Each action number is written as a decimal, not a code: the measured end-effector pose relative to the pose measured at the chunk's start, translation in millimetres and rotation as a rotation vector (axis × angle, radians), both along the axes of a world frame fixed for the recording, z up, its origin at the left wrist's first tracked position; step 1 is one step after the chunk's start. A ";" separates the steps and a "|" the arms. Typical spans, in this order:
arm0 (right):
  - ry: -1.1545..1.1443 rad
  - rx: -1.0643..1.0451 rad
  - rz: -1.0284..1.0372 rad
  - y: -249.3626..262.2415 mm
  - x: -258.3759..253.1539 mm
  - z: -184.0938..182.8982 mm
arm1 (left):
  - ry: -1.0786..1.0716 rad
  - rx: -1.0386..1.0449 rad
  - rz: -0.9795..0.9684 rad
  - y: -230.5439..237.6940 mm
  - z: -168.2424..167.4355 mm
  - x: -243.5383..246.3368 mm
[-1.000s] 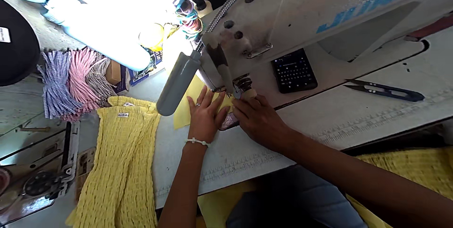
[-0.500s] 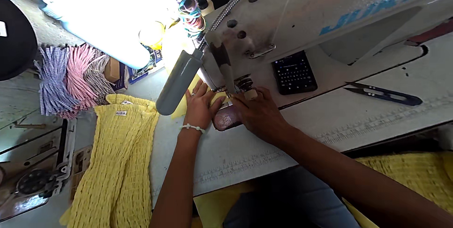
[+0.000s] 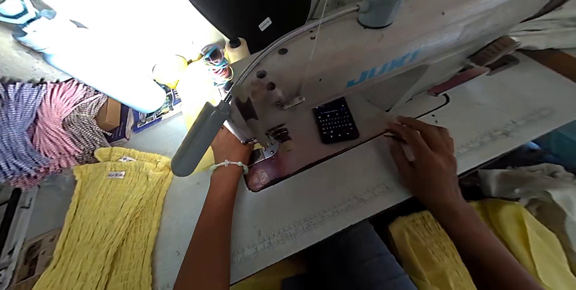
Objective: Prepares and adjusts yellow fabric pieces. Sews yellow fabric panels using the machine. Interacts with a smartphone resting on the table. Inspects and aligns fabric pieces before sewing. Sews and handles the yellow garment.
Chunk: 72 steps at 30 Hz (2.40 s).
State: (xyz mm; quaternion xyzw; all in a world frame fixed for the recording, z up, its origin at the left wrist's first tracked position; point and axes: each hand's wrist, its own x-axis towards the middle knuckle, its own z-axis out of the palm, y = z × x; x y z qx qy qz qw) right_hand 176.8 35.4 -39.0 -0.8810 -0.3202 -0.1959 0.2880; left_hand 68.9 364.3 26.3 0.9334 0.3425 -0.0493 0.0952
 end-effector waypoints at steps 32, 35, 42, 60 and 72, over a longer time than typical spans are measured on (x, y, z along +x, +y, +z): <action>0.200 0.359 -0.200 -47.5 43.0 16.9 | -0.232 -0.099 0.200 6.6 -21.7 4.3; 0.253 0.360 -0.230 -34.8 27.2 -2.4 | -0.216 -0.098 0.208 7.5 -21.3 4.8; 0.182 0.273 -0.205 -28.5 22.4 -8.6 | -0.220 -0.100 0.238 8.1 -21.8 6.7; 0.354 0.265 -0.413 -63.6 234.1 150.4 | -0.487 -0.119 0.194 7.0 -30.2 -26.7; 0.427 0.953 -0.159 -60.1 205.0 61.0 | -0.759 -0.182 0.568 24.5 -20.3 -60.3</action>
